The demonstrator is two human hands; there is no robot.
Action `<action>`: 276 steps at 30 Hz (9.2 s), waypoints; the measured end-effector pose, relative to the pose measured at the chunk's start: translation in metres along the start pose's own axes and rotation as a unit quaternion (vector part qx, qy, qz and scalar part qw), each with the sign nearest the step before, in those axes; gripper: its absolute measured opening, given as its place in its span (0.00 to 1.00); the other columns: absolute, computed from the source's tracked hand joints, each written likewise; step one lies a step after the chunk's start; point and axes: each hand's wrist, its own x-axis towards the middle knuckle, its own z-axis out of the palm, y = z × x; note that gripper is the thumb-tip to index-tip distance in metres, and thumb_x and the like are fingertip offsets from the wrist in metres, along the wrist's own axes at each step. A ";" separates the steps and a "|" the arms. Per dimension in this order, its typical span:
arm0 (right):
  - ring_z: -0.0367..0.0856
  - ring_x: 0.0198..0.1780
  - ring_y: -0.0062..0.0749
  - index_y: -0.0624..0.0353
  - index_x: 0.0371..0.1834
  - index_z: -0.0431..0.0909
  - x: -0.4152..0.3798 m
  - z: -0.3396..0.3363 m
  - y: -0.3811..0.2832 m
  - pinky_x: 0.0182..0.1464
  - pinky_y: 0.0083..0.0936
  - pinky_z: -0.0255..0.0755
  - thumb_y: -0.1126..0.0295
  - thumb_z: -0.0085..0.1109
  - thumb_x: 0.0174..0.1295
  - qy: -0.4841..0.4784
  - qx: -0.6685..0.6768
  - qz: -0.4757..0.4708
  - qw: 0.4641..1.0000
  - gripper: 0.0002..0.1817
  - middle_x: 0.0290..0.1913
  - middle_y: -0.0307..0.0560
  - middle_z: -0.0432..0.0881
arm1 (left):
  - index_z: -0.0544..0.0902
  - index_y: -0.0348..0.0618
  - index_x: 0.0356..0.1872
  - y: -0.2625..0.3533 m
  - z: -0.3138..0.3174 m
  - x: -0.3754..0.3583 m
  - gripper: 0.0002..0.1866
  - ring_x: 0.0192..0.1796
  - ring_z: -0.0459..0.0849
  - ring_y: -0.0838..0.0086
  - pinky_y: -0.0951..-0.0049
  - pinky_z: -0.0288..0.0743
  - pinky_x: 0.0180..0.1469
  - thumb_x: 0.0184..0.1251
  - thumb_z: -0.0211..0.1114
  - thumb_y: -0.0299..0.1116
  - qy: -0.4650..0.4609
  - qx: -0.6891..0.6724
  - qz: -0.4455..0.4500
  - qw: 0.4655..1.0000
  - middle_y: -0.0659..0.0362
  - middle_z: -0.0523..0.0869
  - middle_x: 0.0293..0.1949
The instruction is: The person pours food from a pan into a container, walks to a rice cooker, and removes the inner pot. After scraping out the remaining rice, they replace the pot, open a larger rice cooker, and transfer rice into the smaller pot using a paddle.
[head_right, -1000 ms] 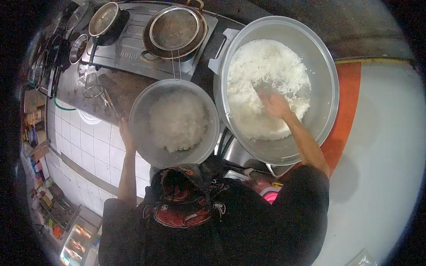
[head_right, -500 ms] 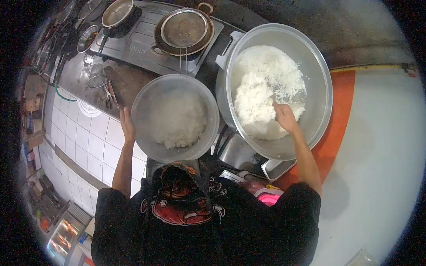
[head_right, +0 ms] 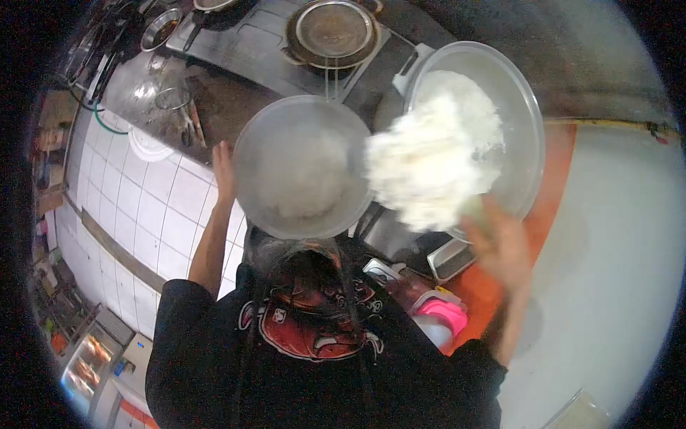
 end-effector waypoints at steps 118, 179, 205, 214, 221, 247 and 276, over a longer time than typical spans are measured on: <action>0.81 0.29 0.37 0.61 0.43 0.74 -0.002 0.026 0.226 0.29 0.30 0.72 0.55 0.41 0.73 0.101 -0.004 0.298 0.949 0.20 0.29 0.52 0.80 | 0.72 0.32 0.45 -0.002 0.002 0.004 0.24 0.47 0.74 0.64 0.67 0.66 0.54 0.77 0.42 0.49 -0.006 0.032 0.009 0.999 0.49 0.77 0.42; 0.77 0.54 0.58 0.63 0.59 0.70 -0.030 0.140 0.033 0.52 0.47 0.73 0.67 0.52 0.65 0.038 -0.064 0.030 0.997 0.21 0.55 0.64 0.76 | 0.74 0.32 0.45 -0.003 0.005 0.005 0.25 0.48 0.79 0.64 0.67 0.69 0.55 0.77 0.42 0.50 0.008 -0.061 -0.038 0.997 0.48 0.82 0.44; 0.84 0.38 0.56 0.54 0.44 0.80 0.093 -0.012 0.258 0.41 0.47 0.78 0.51 0.40 0.70 0.054 -0.414 0.308 0.855 0.21 0.32 0.58 0.84 | 0.72 0.32 0.49 0.008 0.001 0.002 0.29 0.54 0.72 0.61 0.63 0.62 0.60 0.77 0.39 0.54 -0.040 -0.007 -0.048 0.998 0.48 0.75 0.48; 0.85 0.31 0.48 0.56 0.26 0.84 0.197 -0.039 0.305 0.35 0.39 0.80 0.45 0.45 0.67 -0.056 -0.512 0.098 0.852 0.28 0.26 0.55 0.84 | 0.74 0.32 0.44 0.015 0.004 0.003 0.28 0.50 0.71 0.64 0.66 0.63 0.57 0.78 0.38 0.51 -0.041 0.013 -0.023 0.999 0.51 0.74 0.44; 0.85 0.30 0.46 0.55 0.30 0.85 0.218 -0.035 0.312 0.35 0.38 0.79 0.43 0.45 0.67 -0.122 -0.496 0.015 0.860 0.28 0.26 0.53 0.84 | 0.76 0.32 0.41 0.001 0.006 0.010 0.30 0.47 0.72 0.61 0.66 0.63 0.56 0.77 0.37 0.52 -0.002 -0.023 -0.064 0.998 0.51 0.75 0.41; 0.64 0.23 0.16 0.64 0.26 0.75 0.042 0.012 0.155 0.25 0.21 0.60 0.69 0.57 0.64 0.051 0.181 0.101 0.977 0.11 0.20 0.34 0.70 | 0.73 0.34 0.43 0.004 0.001 0.004 0.27 0.48 0.72 0.68 0.69 0.64 0.55 0.77 0.40 0.53 -0.034 -0.054 -0.007 0.998 0.53 0.75 0.41; 0.82 0.42 0.51 0.64 0.41 0.81 0.041 0.024 0.233 0.46 0.42 0.72 0.43 0.42 0.68 0.122 -0.266 0.370 0.882 0.31 0.34 0.60 0.83 | 0.70 0.30 0.54 -0.002 -0.003 0.007 0.31 0.54 0.71 0.60 0.65 0.63 0.59 0.76 0.41 0.55 -0.052 -0.013 -0.032 0.998 0.46 0.75 0.50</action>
